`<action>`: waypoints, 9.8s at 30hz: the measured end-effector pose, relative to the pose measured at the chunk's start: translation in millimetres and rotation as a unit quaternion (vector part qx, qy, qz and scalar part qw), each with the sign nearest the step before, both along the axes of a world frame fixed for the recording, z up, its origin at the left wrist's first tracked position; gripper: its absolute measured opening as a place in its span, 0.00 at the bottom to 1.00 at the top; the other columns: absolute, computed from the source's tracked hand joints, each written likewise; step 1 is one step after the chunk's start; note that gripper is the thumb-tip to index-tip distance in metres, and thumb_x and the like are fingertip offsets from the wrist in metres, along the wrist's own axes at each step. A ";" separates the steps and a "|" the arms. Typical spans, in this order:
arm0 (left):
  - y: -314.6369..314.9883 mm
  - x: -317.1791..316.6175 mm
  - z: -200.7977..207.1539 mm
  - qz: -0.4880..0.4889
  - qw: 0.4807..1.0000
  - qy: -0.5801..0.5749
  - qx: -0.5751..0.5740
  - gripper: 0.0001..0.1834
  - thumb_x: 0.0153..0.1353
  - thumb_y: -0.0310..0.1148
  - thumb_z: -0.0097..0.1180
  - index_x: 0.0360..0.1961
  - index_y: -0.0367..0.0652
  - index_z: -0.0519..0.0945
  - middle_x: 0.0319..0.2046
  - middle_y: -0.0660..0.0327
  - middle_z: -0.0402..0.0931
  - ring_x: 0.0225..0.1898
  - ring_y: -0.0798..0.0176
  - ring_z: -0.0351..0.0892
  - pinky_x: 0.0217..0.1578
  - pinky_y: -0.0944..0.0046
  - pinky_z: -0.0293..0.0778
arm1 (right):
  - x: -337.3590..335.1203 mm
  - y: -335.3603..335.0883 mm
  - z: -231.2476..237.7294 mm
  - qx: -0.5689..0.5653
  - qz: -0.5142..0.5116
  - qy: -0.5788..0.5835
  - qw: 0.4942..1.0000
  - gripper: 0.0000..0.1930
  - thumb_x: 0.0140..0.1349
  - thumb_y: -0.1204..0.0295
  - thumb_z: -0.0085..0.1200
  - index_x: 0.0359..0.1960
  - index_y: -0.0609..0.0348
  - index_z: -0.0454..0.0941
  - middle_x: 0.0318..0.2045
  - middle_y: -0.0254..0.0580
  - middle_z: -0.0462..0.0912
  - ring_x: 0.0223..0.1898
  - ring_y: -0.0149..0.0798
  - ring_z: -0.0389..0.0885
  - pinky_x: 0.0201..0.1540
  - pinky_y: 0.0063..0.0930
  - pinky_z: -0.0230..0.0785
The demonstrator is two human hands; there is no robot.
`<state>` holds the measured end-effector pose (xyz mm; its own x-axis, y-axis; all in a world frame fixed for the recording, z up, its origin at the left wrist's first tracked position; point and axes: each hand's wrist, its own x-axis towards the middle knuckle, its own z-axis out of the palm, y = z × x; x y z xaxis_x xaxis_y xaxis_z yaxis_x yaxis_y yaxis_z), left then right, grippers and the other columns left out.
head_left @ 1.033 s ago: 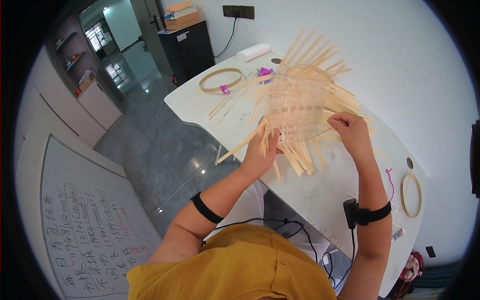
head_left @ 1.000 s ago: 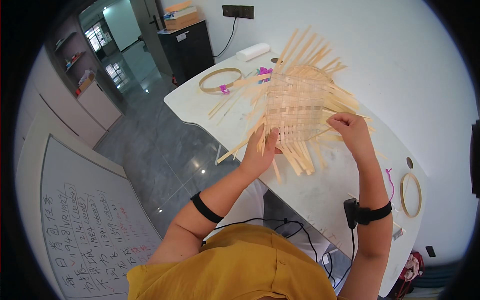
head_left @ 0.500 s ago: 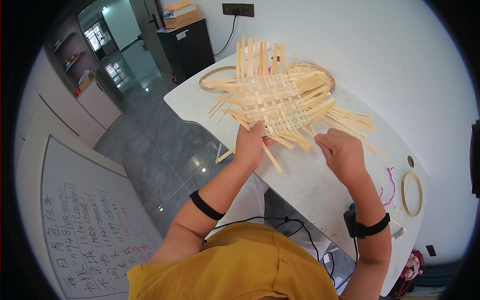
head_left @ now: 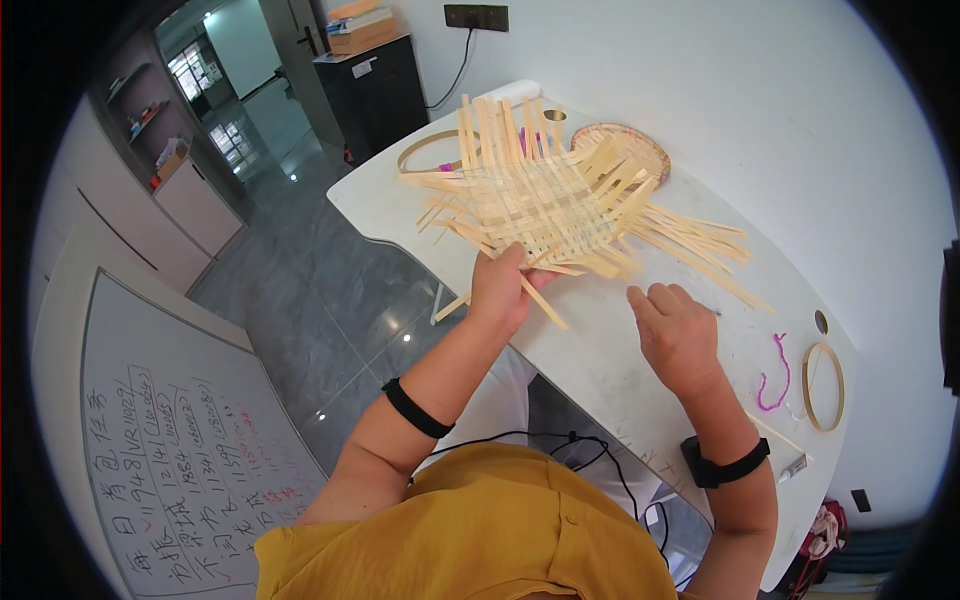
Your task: Weaving bamboo strips to form the structure of a basket.
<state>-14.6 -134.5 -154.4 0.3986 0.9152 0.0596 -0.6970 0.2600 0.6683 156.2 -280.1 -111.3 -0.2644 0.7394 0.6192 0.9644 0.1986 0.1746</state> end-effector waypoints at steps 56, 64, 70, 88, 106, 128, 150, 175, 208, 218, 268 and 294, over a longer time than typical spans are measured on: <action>-32.5 31.1 4.5 -0.230 0.939 -0.230 -0.114 0.17 0.62 0.39 0.36 0.38 0.38 0.72 0.31 0.56 0.71 0.36 0.56 0.68 0.45 0.58 0.65 | 7.6 31.8 -8.9 -0.215 0.313 0.801 0.462 0.08 0.68 0.69 0.45 0.31 0.57 0.71 0.27 0.33 0.73 0.29 0.28 0.69 0.34 0.22 0.60; -34.3 37.9 2.5 -0.266 0.946 -0.138 -0.123 0.13 0.61 0.40 0.39 0.35 0.45 0.72 0.25 0.64 0.67 0.31 0.63 0.65 0.37 0.62 0.63 | 12.0 41.0 -10.2 -0.256 0.189 0.698 0.641 0.07 0.67 0.72 0.48 0.30 0.60 0.73 0.26 0.30 0.77 0.27 0.21 0.71 0.28 0.16 0.59; -30.9 45.4 -1.9 -0.225 0.966 -0.069 -0.108 0.11 0.61 0.39 0.38 0.32 0.46 0.71 0.20 0.70 0.62 0.24 0.69 0.62 0.33 0.64 0.63 | 11.8 46.9 -11.3 -0.253 0.167 0.600 0.740 0.06 0.65 0.75 0.49 0.31 0.64 0.72 0.30 0.36 0.82 0.31 0.24 0.77 0.33 0.21 0.68; -24.9 52.1 14.2 -0.108 0.990 -0.039 -0.077 0.09 0.61 0.35 0.40 0.26 0.47 0.59 0.21 0.68 0.54 0.25 0.68 0.55 0.31 0.66 0.58 | 102.4 70.3 -28.5 -0.155 -0.041 0.405 0.900 0.16 0.63 0.63 0.50 0.46 0.61 0.78 0.37 0.47 0.83 0.42 0.43 0.80 0.48 0.34 0.69; -90.2 65.8 -14.5 -0.219 0.951 -0.159 -0.152 0.08 0.62 0.35 0.36 0.32 0.48 0.68 0.23 0.67 0.58 0.28 0.66 0.57 0.38 0.61 0.61 | 158.6 76.0 38.3 0.214 -0.070 0.781 0.582 0.14 0.62 0.73 0.48 0.48 0.63 0.74 0.35 0.38 0.77 0.27 0.29 0.73 0.23 0.18 0.61; -59.9 27.6 -36.4 -0.121 0.989 -0.040 -0.078 0.07 0.63 0.35 0.38 0.30 0.48 0.67 0.20 0.68 0.57 0.26 0.67 0.58 0.36 0.61 0.61 | 227.5 -66.9 -22.1 -0.369 -0.437 0.132 0.810 0.17 0.52 0.72 0.59 0.44 0.61 0.74 0.43 0.55 0.78 0.46 0.54 0.77 0.48 0.42 0.72; -18.5 -96.5 -38.3 0.073 0.991 0.096 -0.054 0.14 0.66 0.36 0.44 0.45 0.36 0.74 0.36 0.61 0.76 0.36 0.66 0.75 0.40 0.64 0.71 | 142.6 174.3 30.6 -0.194 -0.184 0.522 0.810 0.21 0.54 0.71 0.61 0.48 0.69 0.73 0.26 0.44 0.80 0.20 0.30 0.80 0.20 0.21 0.73; 9.8 -127.3 -34.6 -0.071 0.940 0.298 0.149 0.20 0.66 0.34 0.46 0.55 0.33 0.71 0.53 0.55 0.73 0.52 0.62 0.71 0.52 0.63 0.68 | 44.4 177.1 42.3 -0.234 0.000 0.670 0.704 0.31 0.62 0.56 0.55 0.64 0.52 0.61 0.59 0.41 0.68 0.53 0.43 0.72 0.51 0.36 0.69; 98.6 -87.9 -25.5 -0.377 0.924 0.045 0.053 0.23 0.62 0.20 0.47 0.59 0.30 0.64 0.54 0.47 0.72 0.52 0.54 0.77 0.52 0.59 0.76 | -63.7 28.3 -49.7 0.126 0.032 0.809 0.573 0.16 0.68 0.69 0.44 0.54 0.62 0.68 0.47 0.39 0.78 0.42 0.31 0.78 0.43 0.25 0.73; 119.4 -80.9 -41.3 -0.418 0.903 0.043 0.092 0.25 0.62 0.21 0.44 0.61 0.32 0.60 0.56 0.48 0.69 0.55 0.51 0.74 0.54 0.50 0.73 | -103.2 8.7 -94.7 0.068 -0.100 0.763 0.634 0.16 0.71 0.64 0.39 0.55 0.58 0.69 0.47 0.37 0.77 0.45 0.33 0.77 0.44 0.28 0.72; 107.7 -74.5 -95.3 -0.494 0.850 -0.154 -0.105 0.24 0.64 0.44 0.44 0.54 0.39 0.73 0.54 0.52 0.73 0.55 0.52 0.72 0.60 0.56 0.65 | -55.5 24.2 -120.4 0.034 0.050 0.830 0.554 0.13 0.65 0.75 0.49 0.50 0.65 0.75 0.38 0.39 0.82 0.37 0.29 0.81 0.40 0.22 0.75; 93.4 -83.6 -64.1 -0.429 0.898 -0.075 -0.060 0.31 0.64 0.43 0.45 0.65 0.37 0.61 0.61 0.52 0.66 0.60 0.56 0.68 0.59 0.58 0.67 | -62.1 26.2 -105.1 0.001 -0.039 0.812 0.583 0.09 0.64 0.77 0.48 0.43 0.65 0.78 0.33 0.34 0.82 0.32 0.22 0.77 0.36 0.17 0.70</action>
<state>-98.2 -41.1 -218.4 0.9558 0.2787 0.0933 -0.2860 0.8087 0.5140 94.1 -253.9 -216.4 0.7050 0.7092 0.0071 -0.1349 0.1440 -0.9803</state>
